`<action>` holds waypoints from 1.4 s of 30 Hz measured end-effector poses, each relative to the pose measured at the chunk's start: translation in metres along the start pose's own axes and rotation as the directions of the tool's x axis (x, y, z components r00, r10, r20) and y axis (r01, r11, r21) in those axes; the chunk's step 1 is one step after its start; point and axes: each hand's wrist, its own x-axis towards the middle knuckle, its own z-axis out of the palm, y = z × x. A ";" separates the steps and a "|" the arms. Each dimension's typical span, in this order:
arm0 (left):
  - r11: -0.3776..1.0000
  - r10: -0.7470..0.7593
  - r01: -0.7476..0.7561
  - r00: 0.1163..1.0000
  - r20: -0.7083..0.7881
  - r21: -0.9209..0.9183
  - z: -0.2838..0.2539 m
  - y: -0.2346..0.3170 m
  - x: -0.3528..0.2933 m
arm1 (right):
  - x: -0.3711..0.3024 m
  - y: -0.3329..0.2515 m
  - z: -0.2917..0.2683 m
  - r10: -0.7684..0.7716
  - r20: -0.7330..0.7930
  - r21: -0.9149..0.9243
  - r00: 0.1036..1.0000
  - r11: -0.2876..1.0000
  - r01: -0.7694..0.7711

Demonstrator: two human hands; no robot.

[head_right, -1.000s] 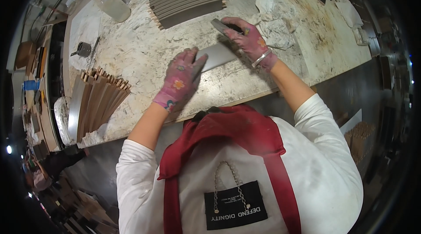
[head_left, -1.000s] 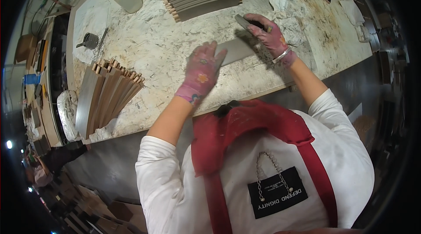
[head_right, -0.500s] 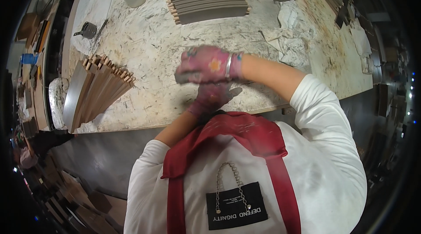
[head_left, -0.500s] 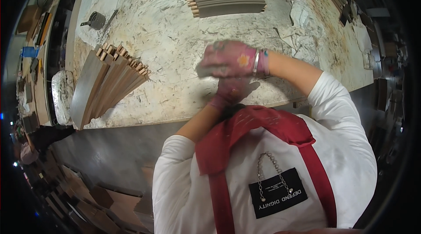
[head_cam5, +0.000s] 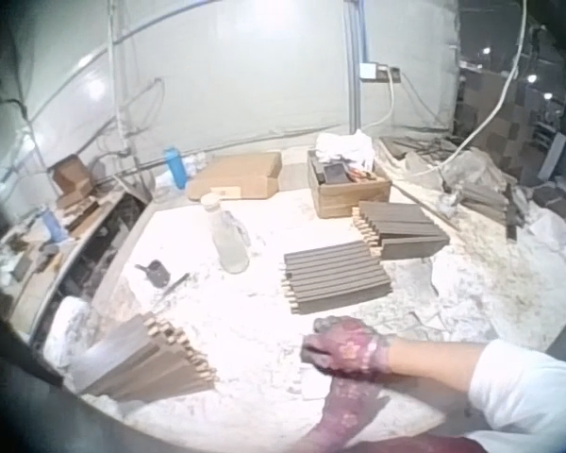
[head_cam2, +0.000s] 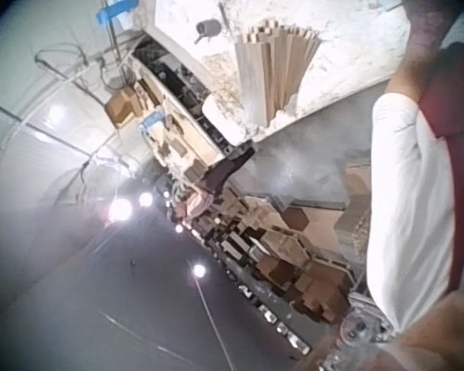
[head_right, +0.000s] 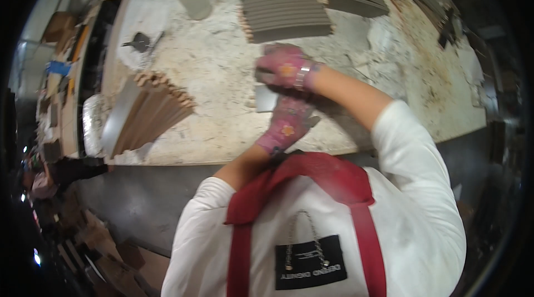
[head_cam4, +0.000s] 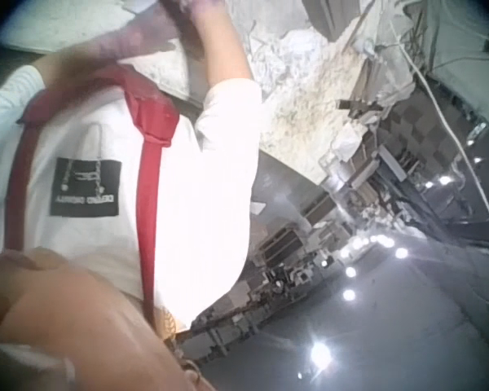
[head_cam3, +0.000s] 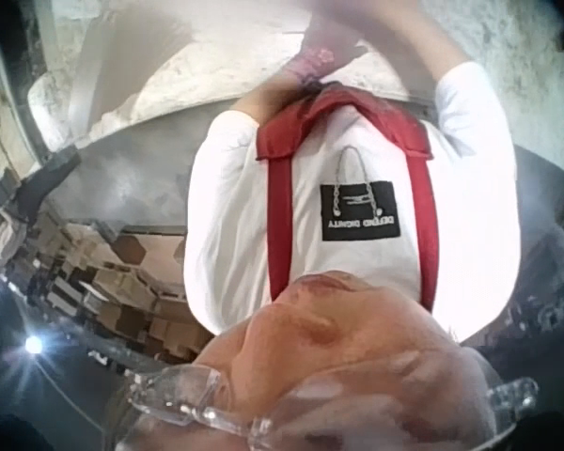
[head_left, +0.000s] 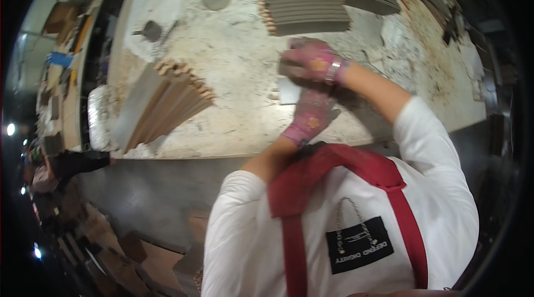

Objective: The person sands the surfaces and edges of wooden pieces by hand using a sanding block, periodically wiping them with a cloth.

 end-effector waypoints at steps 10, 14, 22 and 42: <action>0.976 -0.028 0.142 0.830 0.556 -0.163 -0.109 -0.076 0.064 | -0.145 0.057 -0.081 0.475 -0.224 0.747 0.851 0.644 -0.163; 0.905 -0.162 0.216 0.972 0.172 -0.367 -0.117 -0.086 0.039 | -0.168 0.065 -0.046 0.679 -0.272 0.796 0.682 0.557 -0.237; 0.997 -0.012 0.017 0.999 -0.053 0.079 -0.088 -0.029 -0.028 | -0.155 0.065 0.021 0.680 -0.190 0.788 0.708 0.536 -0.304; 0.979 -0.143 0.119 0.979 -0.142 -0.168 -0.001 -0.003 -0.037 | -0.052 -0.025 0.004 -0.210 -0.115 0.333 0.971 0.913 0.237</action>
